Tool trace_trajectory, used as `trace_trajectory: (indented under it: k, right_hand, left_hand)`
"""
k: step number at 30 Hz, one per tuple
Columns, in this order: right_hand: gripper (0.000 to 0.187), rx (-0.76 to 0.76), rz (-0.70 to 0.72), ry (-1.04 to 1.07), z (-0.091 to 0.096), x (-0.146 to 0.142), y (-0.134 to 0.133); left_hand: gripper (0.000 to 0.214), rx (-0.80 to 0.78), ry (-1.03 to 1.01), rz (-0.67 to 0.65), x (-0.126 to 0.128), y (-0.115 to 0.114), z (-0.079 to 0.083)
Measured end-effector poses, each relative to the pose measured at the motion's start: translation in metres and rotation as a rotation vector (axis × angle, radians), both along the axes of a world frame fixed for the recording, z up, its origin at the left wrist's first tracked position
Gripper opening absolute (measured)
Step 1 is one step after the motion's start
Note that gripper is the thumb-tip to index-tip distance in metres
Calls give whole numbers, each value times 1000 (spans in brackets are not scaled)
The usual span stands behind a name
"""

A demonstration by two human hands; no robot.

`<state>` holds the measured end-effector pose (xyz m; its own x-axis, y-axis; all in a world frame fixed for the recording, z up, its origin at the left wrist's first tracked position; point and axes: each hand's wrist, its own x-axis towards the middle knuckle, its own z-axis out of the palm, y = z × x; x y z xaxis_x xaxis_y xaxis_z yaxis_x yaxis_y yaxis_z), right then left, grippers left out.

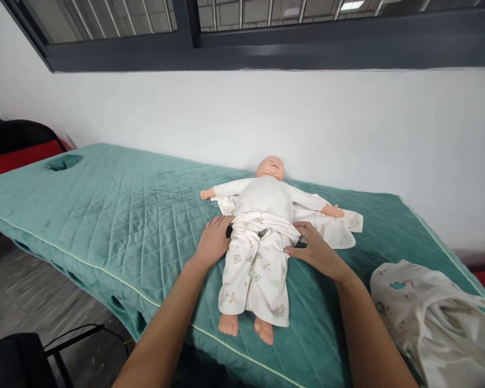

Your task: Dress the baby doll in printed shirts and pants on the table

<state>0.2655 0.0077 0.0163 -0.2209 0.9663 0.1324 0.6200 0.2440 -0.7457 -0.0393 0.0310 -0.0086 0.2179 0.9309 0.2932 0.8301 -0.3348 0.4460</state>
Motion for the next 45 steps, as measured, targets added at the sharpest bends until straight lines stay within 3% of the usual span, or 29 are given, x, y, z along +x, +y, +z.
trace_trajectory:
  k: [6, 14, 19, 26, 36, 40, 45]
  right_hand:
    - [54, 40, -119, 26, -2, -13, 4]
    - [46, 113, -252, 141, -1, -17, 9]
    - [42, -20, -309, 186, -1, -19, 9]
    - [41, -6, -293, 221, -3, -22, 11]
    - [36, 37, -283, 124, -3, -18, 16]
    - [38, 78, -276, 112, 0, -23, 10]
    - [44, 121, -254, 160, 1, -46, -24]
  left_hand:
    - [32, 74, -3, 14, 11, 5, 6]
    - [28, 74, -57, 11, 34, 36, 22]
    - [18, 4, 4, 93, 42, 41, 22]
    - [9, 12, 19, 93, 38, 31, 15]
    - [19, 96, -149, 48, 23, -21, -1]
    - [18, 123, -289, -47, 24, -18, -5]
    - [31, 79, -333, -83, 23, -9, -11]
